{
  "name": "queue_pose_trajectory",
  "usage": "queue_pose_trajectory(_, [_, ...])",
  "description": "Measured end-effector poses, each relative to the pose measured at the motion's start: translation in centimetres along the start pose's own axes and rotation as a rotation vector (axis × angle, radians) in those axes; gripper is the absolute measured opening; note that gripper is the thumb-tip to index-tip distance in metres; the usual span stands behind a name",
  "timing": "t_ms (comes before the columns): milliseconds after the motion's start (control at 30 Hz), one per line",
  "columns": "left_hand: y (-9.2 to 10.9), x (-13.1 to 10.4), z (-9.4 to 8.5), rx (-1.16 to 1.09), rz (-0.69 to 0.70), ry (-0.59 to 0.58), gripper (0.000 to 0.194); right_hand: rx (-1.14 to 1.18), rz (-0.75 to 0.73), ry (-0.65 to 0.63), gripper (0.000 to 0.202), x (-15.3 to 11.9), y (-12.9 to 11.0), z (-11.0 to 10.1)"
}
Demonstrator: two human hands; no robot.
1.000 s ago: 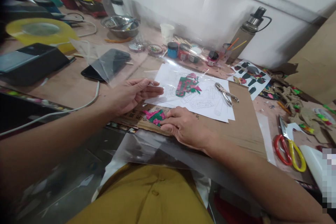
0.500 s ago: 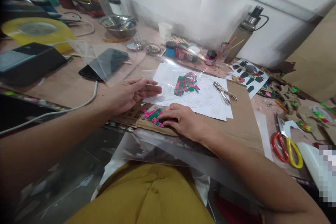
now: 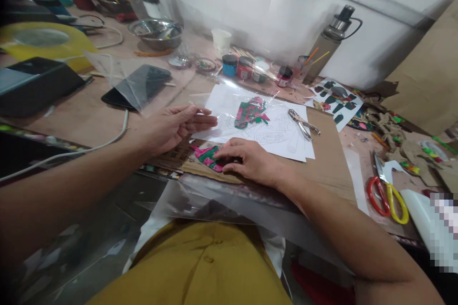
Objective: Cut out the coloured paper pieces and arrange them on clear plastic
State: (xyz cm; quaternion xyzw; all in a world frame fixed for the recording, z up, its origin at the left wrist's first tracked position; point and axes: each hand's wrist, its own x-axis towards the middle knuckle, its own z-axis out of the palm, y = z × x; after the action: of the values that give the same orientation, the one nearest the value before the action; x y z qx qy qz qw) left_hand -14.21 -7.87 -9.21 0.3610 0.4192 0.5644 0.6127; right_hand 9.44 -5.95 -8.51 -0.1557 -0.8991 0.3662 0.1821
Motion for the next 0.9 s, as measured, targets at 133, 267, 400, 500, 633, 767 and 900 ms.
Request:
queue_pose_trajectory(133, [-0.1,0.1,-0.1,-0.002,0.002,0.002,0.021,-0.046,-0.018,-0.003,0.025,0.0,-0.2,0.0])
queue_pose_trajectory(267, [-0.1,0.1,-0.1,0.001,0.004,0.000,0.022,-0.117,-0.064,-0.013,0.019,-0.1,-0.5,0.1])
queue_pose_trajectory(400, [-0.1,0.0,-0.1,0.012,0.005,-0.003,0.024,-0.222,-0.146,0.092,0.018,-0.3,-0.8,0.7])
queue_pose_trajectory(500, [-0.1,0.0,-0.1,0.018,0.008,-0.005,0.025,-0.318,-0.164,0.153,0.018,-0.4,-0.9,1.0])
queue_pose_trajectory(633, [-0.1,0.0,-0.1,0.014,0.007,-0.004,0.025,-0.348,-0.124,0.223,0.017,-0.3,-1.1,1.2])
queue_pose_trajectory(767, [0.1,-0.2,0.0,0.004,0.004,-0.002,0.023,-0.306,-0.052,0.420,0.012,-0.1,-1.2,1.5])
queue_pose_trajectory(900, [0.2,-0.2,0.0,-0.005,0.005,-0.008,0.020,-0.227,-0.096,0.477,0.012,0.0,-1.1,1.8])
